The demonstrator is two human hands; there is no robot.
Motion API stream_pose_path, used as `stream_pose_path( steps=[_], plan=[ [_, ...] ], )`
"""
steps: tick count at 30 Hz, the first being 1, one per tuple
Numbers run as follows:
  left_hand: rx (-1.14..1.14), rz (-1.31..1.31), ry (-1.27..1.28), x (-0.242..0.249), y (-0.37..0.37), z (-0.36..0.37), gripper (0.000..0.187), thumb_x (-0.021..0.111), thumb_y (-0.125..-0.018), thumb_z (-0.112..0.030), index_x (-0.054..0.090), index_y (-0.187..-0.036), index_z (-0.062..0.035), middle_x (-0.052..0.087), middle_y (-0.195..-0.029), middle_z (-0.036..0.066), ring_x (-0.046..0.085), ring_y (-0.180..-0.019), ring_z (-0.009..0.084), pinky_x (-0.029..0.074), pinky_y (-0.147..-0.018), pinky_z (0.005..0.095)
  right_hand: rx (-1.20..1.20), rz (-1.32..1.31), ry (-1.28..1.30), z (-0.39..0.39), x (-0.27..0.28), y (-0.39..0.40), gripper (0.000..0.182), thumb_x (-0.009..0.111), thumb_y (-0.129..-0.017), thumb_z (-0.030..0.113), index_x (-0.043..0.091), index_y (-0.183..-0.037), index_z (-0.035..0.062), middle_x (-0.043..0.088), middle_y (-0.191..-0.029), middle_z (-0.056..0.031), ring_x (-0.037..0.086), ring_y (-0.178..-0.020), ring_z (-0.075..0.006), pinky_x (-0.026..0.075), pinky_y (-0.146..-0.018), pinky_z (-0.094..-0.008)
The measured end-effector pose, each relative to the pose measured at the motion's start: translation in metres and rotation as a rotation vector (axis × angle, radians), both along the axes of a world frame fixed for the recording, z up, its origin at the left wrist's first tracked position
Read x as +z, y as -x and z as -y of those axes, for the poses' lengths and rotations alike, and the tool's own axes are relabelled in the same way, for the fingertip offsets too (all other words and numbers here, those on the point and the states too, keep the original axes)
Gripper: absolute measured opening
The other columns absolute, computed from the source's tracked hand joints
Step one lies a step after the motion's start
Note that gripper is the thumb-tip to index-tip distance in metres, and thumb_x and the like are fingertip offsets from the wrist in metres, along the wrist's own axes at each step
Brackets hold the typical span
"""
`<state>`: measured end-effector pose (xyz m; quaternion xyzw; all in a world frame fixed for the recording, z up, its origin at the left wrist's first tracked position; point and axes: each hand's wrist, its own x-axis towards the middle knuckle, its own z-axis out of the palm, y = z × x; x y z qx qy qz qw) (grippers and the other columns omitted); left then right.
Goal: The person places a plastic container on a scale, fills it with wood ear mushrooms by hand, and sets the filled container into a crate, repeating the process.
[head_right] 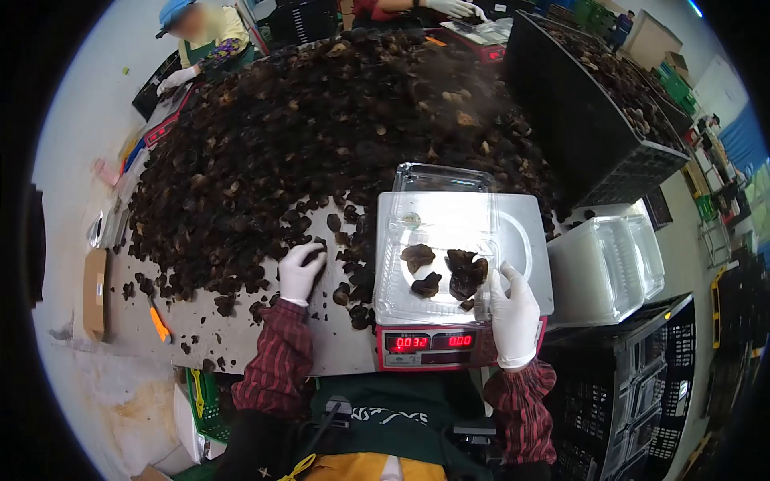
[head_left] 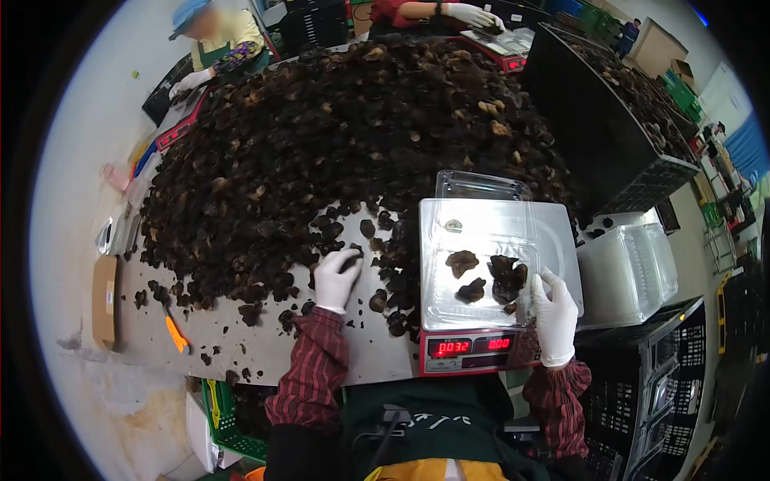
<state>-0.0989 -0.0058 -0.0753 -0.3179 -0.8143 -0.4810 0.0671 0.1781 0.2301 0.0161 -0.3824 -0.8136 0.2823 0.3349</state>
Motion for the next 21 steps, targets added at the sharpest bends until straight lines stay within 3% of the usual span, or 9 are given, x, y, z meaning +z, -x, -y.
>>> stream_pose_path(
  steps=[2,4,8,9,11,12,14,16,21],
  plan=[
    [-0.002,0.285,-0.175,0.021,0.006,-0.008,0.022,0.072,-0.079,-0.01,0.069,-0.099,-0.0019,0.069,-0.091,0.007,0.063,-0.08,0.012,0.049,-0.071,0.0262,-0.011,0.07,0.017,0.001,0.008,-0.001,0.029,0.065,-0.09,0.015,0.061,-0.113,-0.002,0.054,-0.065,0.0013,0.046,-0.055,-0.0029,0.038,-0.05,-0.0201],
    [-0.039,0.461,-0.129,0.078,-0.008,-0.02,0.021,0.072,-0.079,-0.008,0.069,-0.099,-0.0018,0.068,-0.09,0.006,0.061,-0.08,0.0091,0.049,-0.071,0.0223,-0.007,0.061,0.071,0.0,0.006,0.0,0.029,0.065,-0.09,0.014,0.062,-0.114,-0.0007,0.051,-0.062,0.0025,0.045,-0.054,-0.0028,0.037,-0.049,-0.0207],
    [-0.42,-0.046,-0.179,0.16,-0.054,-0.066,0.025,0.072,-0.073,0.001,0.069,-0.098,-0.0038,0.066,-0.092,0.007,0.063,-0.082,0.0156,0.049,-0.072,0.0252,-0.013,0.066,0.137,0.003,0.014,0.003,0.026,0.066,-0.088,0.013,0.063,-0.111,0.0006,0.055,-0.062,-0.0004,0.045,-0.052,-0.0056,0.039,-0.05,-0.0216],
    [-0.505,-0.068,-0.152,0.164,-0.065,-0.077,0.027,0.074,-0.071,-0.001,0.069,-0.097,-0.0054,0.065,-0.091,0.009,0.063,-0.081,0.0195,0.051,-0.07,0.0274,-0.012,0.065,0.138,0.006,0.02,0.004,0.026,0.066,-0.088,0.013,0.063,-0.111,0.0006,0.055,-0.062,-0.0004,0.045,-0.052,-0.0056,0.039,-0.05,-0.0216],
    [-0.633,-0.244,-0.062,0.161,-0.083,-0.101,0.031,0.074,-0.072,-0.012,0.066,-0.102,-0.0092,0.062,-0.093,0.01,0.063,-0.079,0.0254,0.052,-0.067,0.0306,-0.011,0.092,-0.145,0.011,0.035,0.004,0.022,0.067,-0.086,0.021,0.066,-0.098,0.0027,0.062,-0.073,-0.0138,0.061,-0.062,-0.0248,0.048,-0.059,-0.0322],
    [-0.651,-0.33,0.062,0.16,-0.091,-0.11,0.035,0.073,-0.073,-0.018,0.064,-0.106,-0.0115,0.06,-0.096,0.01,0.062,-0.083,0.0262,0.052,-0.07,0.0317,-0.01,0.092,-0.148,0.01,0.037,0.002,0.022,0.067,-0.086,0.021,0.066,-0.098,0.0027,0.062,-0.073,-0.0138,0.061,-0.062,-0.0248,0.048,-0.059,-0.0322],
    [-0.746,-0.324,0.238,0.142,-0.097,-0.126,0.04,0.073,-0.071,-0.021,0.063,-0.109,-0.0126,0.058,-0.1,0.01,0.058,-0.095,0.0278,0.05,-0.077,0.0352,0.316,0.219,-0.298,0.007,0.044,-0.004,0.019,0.068,-0.083,0.023,0.066,-0.083,0.0041,0.061,-0.067,-0.0122,0.062,-0.06,-0.0273,0.048,-0.054,-0.0342],
    [-0.832,-0.284,0.41,0.129,-0.102,-0.128,0.049,0.073,-0.07,-0.021,0.06,-0.118,-0.0159,0.055,-0.11,0.013,0.05,-0.108,0.0317,0.044,-0.091,0.0423,0.467,0.579,-0.432,0.008,0.05,0.0,0.028,0.068,-0.08,0.031,0.06,-0.068,0.007,0.057,-0.06,-0.0107,0.062,-0.058,-0.0271,0.047,-0.052,-0.0365],
    [-0.82,-0.341,0.356,0.15,-0.106,-0.108,0.05,0.073,-0.073,-0.019,0.06,-0.121,-0.0162,0.052,-0.125,0.014,0.048,-0.117,0.0327,0.04,-0.097,0.0428,0.415,0.787,-0.496,0.013,0.044,0.018,0.018,0.066,-0.077,0.023,0.061,-0.069,0.0074,0.061,-0.06,-0.0123,0.063,-0.061,-0.03,0.049,-0.056,-0.0401]
  ],
)
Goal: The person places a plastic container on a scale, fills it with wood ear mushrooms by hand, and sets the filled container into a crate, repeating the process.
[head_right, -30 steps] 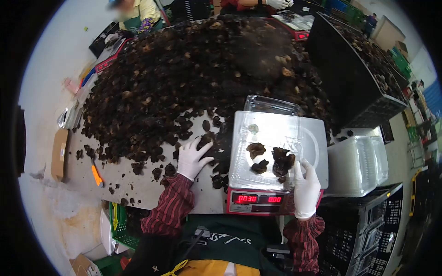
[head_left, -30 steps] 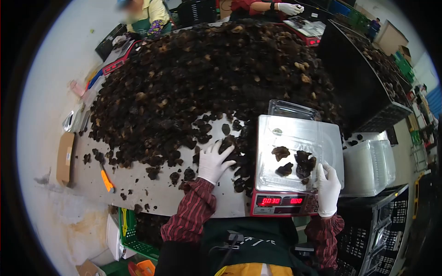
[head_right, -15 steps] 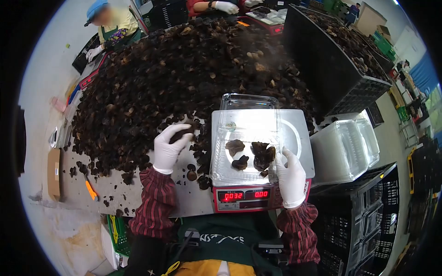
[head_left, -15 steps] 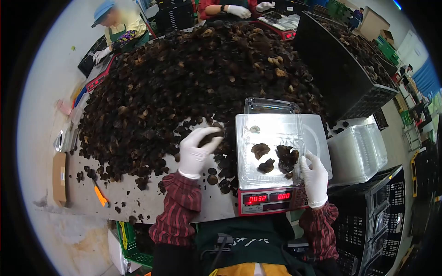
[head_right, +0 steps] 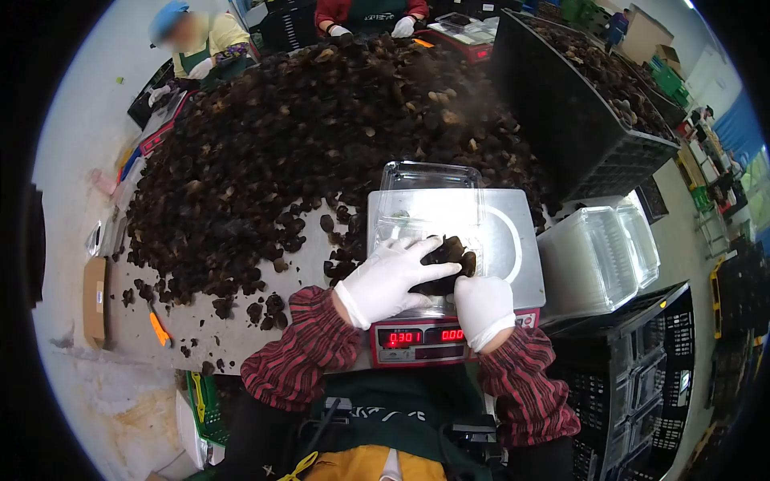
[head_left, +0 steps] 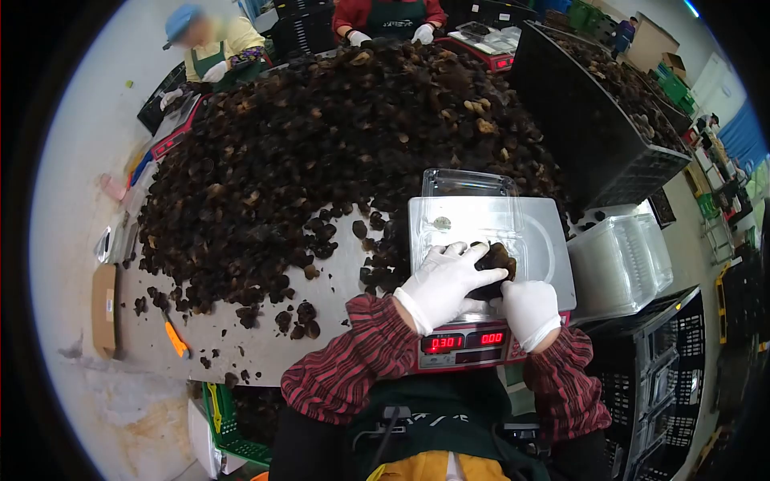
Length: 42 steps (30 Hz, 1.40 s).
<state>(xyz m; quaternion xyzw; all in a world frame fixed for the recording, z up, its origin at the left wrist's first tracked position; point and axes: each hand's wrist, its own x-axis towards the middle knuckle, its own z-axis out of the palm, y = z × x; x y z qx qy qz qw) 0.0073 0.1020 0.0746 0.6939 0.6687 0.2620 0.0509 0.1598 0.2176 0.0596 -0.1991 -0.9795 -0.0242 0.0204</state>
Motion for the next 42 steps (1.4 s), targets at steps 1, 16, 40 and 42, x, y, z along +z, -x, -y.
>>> stream_pose_path(
  steps=[1,16,40,42],
  plan=[
    [0.007,-0.005,0.0,0.007,0.002,0.004,0.05,0.073,-0.073,-0.019,0.06,-0.121,-0.0162,0.052,-0.125,0.014,0.048,-0.117,0.0327,0.04,-0.097,0.0428,0.007,-0.005,0.0,0.0,0.003,0.002,0.018,0.066,-0.077,0.023,0.061,-0.069,0.0074,0.061,-0.06,-0.0123,0.063,-0.061,-0.03,0.049,-0.056,-0.0401],
    [-0.143,2.23,0.205,-0.093,-0.048,0.154,0.063,0.046,-0.093,-0.05,0.045,-0.131,0.0,0.055,-0.122,0.016,0.059,-0.102,0.0246,0.054,-0.078,0.0339,0.54,-0.256,0.93,0.058,0.027,-0.003,0.022,0.073,-0.077,0.027,0.07,-0.082,0.0063,0.066,-0.071,-0.0068,0.065,-0.063,-0.0215,0.051,-0.059,-0.0289],
    [0.985,0.124,0.246,-0.099,0.03,0.235,0.054,0.066,-0.082,-0.023,0.05,-0.133,-0.0233,0.047,-0.134,0.017,0.049,-0.115,0.0369,0.044,-0.094,0.0413,-0.134,-0.594,0.333,0.037,0.027,0.027,0.029,0.071,-0.081,0.019,0.065,-0.104,0.0015,0.067,-0.086,-0.0128,0.062,-0.067,-0.0225,0.05,-0.062,-0.0304],
    [0.953,-0.144,0.27,-0.115,0.03,0.213,0.049,0.065,-0.082,-0.027,0.053,-0.129,-0.0242,0.049,-0.129,0.014,0.052,-0.104,0.0348,0.045,-0.087,0.0416,-0.216,-0.673,0.452,0.027,0.025,0.013,0.023,0.066,-0.087,0.015,0.065,-0.104,-0.0006,0.066,-0.084,-0.0092,0.054,-0.063,-0.0126,0.045,-0.06,-0.0249]
  ],
)
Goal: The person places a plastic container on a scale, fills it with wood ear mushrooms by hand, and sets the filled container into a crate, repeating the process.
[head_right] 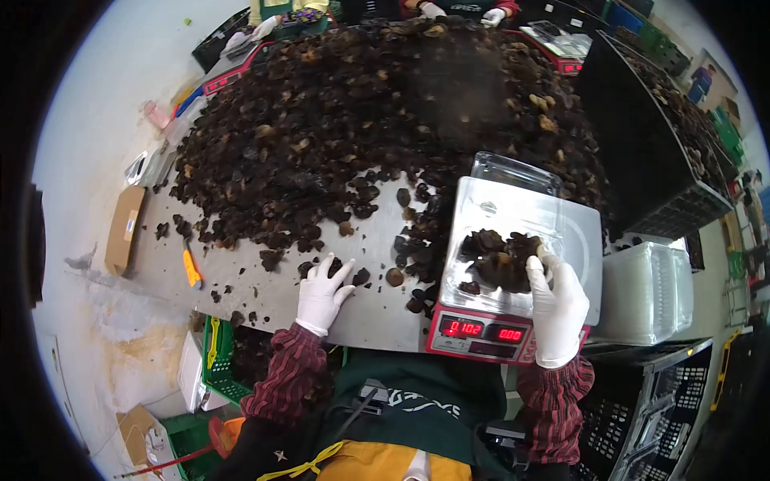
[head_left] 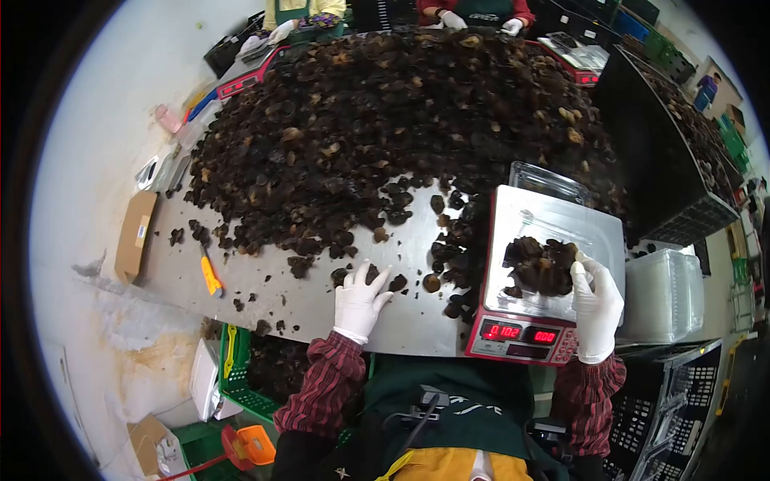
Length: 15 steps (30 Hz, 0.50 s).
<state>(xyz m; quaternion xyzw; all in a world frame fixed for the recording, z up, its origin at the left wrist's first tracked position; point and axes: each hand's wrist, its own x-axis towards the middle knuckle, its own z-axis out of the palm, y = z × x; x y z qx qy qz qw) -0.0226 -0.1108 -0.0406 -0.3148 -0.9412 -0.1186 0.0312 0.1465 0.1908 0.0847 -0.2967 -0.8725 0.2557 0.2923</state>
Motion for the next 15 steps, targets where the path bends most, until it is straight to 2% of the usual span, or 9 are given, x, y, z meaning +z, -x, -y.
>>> stream_pose_path(
  steps=[1,3,5,7,9,11,12,14,15],
  plan=[
    [-0.019,0.002,-0.01,-0.007,0.0,-0.006,0.049,0.065,-0.082,-0.027,0.053,-0.129,-0.0242,0.049,-0.129,0.014,0.052,-0.104,0.0348,0.045,-0.087,0.0416,-0.05,-0.047,0.053,-0.006,-0.005,-0.006,0.021,0.064,-0.089,0.013,0.065,-0.104,-0.001,0.065,-0.08,-0.0054,0.046,-0.059,-0.0048,0.041,-0.054,-0.0214],
    [-0.1,-0.123,-0.044,-0.023,0.001,-0.013,0.04,0.066,-0.08,-0.022,0.06,-0.12,-0.0216,0.054,-0.12,0.011,0.053,-0.097,0.0312,0.046,-0.082,0.0399,-0.117,-0.064,0.065,-0.017,-0.016,-0.021,0.021,0.063,-0.09,0.014,0.065,-0.105,-0.0017,0.064,-0.08,-0.0049,0.045,-0.06,-0.0041,0.041,-0.055,-0.021],
    [-0.147,-0.137,-0.224,-0.038,0.005,-0.013,0.033,0.066,-0.071,-0.003,0.066,-0.102,-0.0142,0.058,-0.105,0.009,0.055,-0.092,0.0288,0.049,-0.078,0.0371,-0.122,-0.103,-0.068,-0.028,-0.031,-0.033,0.023,0.061,-0.092,0.016,0.064,-0.105,-0.0032,0.063,-0.08,-0.0035,0.045,-0.061,-0.0029,0.04,-0.056,-0.0198],
    [-0.119,-0.11,-0.366,-0.044,0.014,-0.013,0.031,0.063,-0.069,0.0,0.067,-0.097,-0.0121,0.059,-0.101,0.01,0.056,-0.091,0.0291,0.05,-0.078,0.037,-0.195,-0.083,0.091,-0.03,-0.041,-0.041,0.025,0.06,-0.093,0.017,0.063,-0.107,-0.0026,0.063,-0.08,-0.0031,0.046,-0.061,-0.0033,0.04,-0.056,-0.0196],
    [-0.084,-0.061,-0.42,-0.033,0.023,-0.023,0.03,0.058,-0.071,0.006,0.067,-0.096,-0.0077,0.059,-0.101,0.011,0.058,-0.094,0.0286,0.05,-0.081,0.0345,-0.175,0.025,0.345,-0.026,-0.036,-0.044,0.032,0.059,-0.094,0.02,0.058,-0.115,-0.0037,0.058,-0.074,-0.0015,0.047,-0.058,-0.0043,0.041,-0.053,-0.02],
    [-0.05,0.103,-0.69,-0.015,0.029,-0.038,0.031,0.052,-0.073,0.01,0.066,-0.097,-0.0037,0.059,-0.103,0.011,0.06,-0.095,0.027,0.049,-0.083,0.0316,-0.097,0.027,0.222,-0.027,-0.048,-0.043,0.032,0.059,-0.094,0.02,0.058,-0.115,-0.0044,0.056,-0.073,-0.0002,0.046,-0.057,-0.004,0.04,-0.052,-0.0197],
    [-0.084,0.223,-0.763,0.007,0.026,-0.054,0.035,0.049,-0.073,0.01,0.067,-0.099,-0.006,0.059,-0.107,0.012,0.059,-0.101,0.0257,0.048,-0.086,0.0315,-0.117,0.075,0.315,-0.024,-0.041,-0.04,0.032,0.06,-0.093,0.02,0.058,-0.114,-0.0041,0.061,-0.077,-0.0042,0.051,-0.061,-0.0068,0.044,-0.057,-0.0218],
    [-0.256,0.225,-0.861,0.047,0.012,-0.092,0.037,0.052,-0.072,0.013,0.066,-0.101,-0.0038,0.059,-0.107,0.011,0.06,-0.096,0.0249,0.049,-0.084,0.0307,-0.1,0.074,0.264,-0.02,-0.039,-0.037,0.032,0.06,-0.093,0.021,0.059,-0.114,-0.004,0.064,-0.082,-0.0071,0.054,-0.065,-0.0084,0.046,-0.061,-0.0233],
    [-0.387,0.074,-0.81,0.074,0.003,-0.111,0.038,0.057,-0.07,0.011,0.067,-0.102,-0.0053,0.059,-0.109,0.011,0.059,-0.098,0.0264,0.049,-0.085,0.033,-0.083,0.076,0.213,-0.019,-0.037,-0.034,0.032,0.06,-0.093,0.021,0.059,-0.114,-0.0039,0.066,-0.086,-0.0101,0.056,-0.069,-0.01,0.047,-0.064,-0.0248]
  ],
)
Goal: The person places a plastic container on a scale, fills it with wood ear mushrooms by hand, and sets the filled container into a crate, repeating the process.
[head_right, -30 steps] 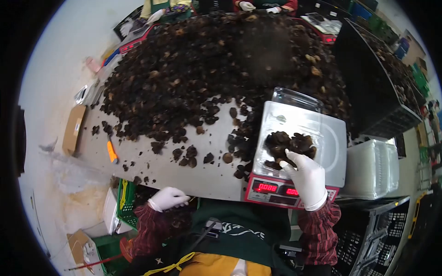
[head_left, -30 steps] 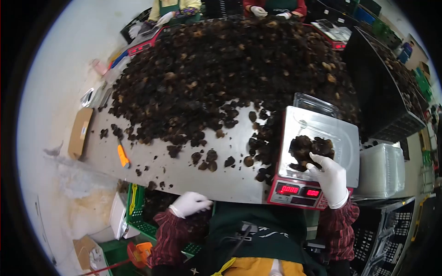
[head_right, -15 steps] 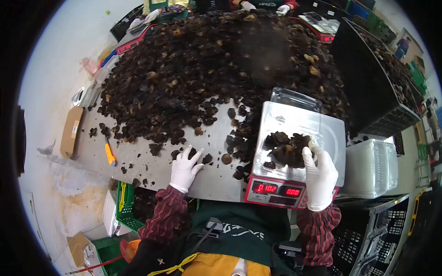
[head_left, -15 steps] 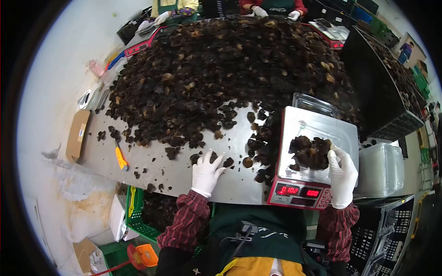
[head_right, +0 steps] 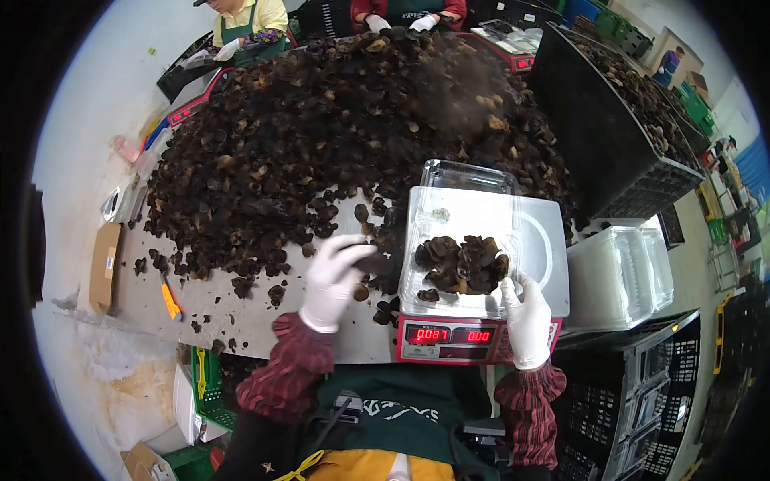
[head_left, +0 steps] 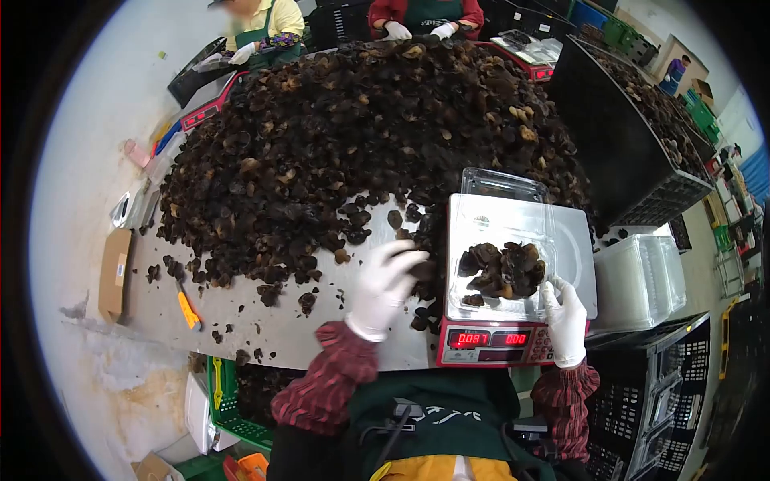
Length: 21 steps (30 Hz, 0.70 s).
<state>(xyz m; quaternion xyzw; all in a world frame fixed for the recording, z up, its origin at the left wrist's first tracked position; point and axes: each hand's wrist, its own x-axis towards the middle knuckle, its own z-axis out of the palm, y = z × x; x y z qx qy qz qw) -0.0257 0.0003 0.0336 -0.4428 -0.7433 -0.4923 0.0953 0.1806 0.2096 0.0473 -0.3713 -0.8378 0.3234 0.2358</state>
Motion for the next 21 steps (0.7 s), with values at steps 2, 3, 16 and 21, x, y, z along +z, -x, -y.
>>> stream_pose_path(
  steps=[2,3,16,21],
  plan=[
    [-0.152,-0.114,-0.005,0.029,-0.015,-0.033,0.038,0.063,-0.067,0.0,0.068,-0.103,-0.008,0.059,-0.11,0.012,0.057,-0.1,0.0297,0.048,-0.085,0.0381,-0.055,0.022,0.134,0.001,0.004,0.003,0.032,0.06,-0.093,0.02,0.059,-0.114,-0.0032,0.067,-0.091,-0.0113,0.057,-0.073,-0.0109,0.048,-0.068,-0.0258],
    [-0.234,-0.117,0.028,0.034,-0.021,-0.05,0.037,0.063,-0.068,-0.002,0.067,-0.104,-0.0084,0.06,-0.111,0.013,0.056,-0.102,0.0295,0.046,-0.087,0.0385,-0.052,-0.008,0.161,-0.004,-0.006,0.0,0.031,0.059,-0.093,0.02,0.059,-0.115,-0.0029,0.067,-0.09,-0.0097,0.056,-0.072,-0.0104,0.047,-0.067,-0.0251],
    [0.449,-0.27,0.369,-0.034,0.113,-0.009,0.048,0.069,-0.076,-0.037,0.062,-0.119,-0.0189,0.048,-0.131,0.017,0.045,-0.115,0.0366,0.037,-0.095,0.0501,-0.034,-0.115,0.264,-0.01,-0.011,-0.004,0.028,0.057,-0.095,0.017,0.059,-0.114,-0.0028,0.061,-0.083,-0.0014,0.05,-0.067,-0.004,0.043,-0.058,-0.0199],
    [0.604,-0.042,0.823,-0.093,0.144,0.044,0.056,0.065,-0.075,-0.052,0.058,-0.125,-0.0293,0.04,-0.139,0.017,0.032,-0.129,0.0411,0.027,-0.101,0.0602,-0.023,-0.091,0.257,-0.016,-0.015,-0.008,0.029,0.057,-0.095,0.017,0.059,-0.115,-0.0035,0.062,-0.088,-0.0034,0.052,-0.073,-0.0057,0.044,-0.065,-0.0209]
  ],
)
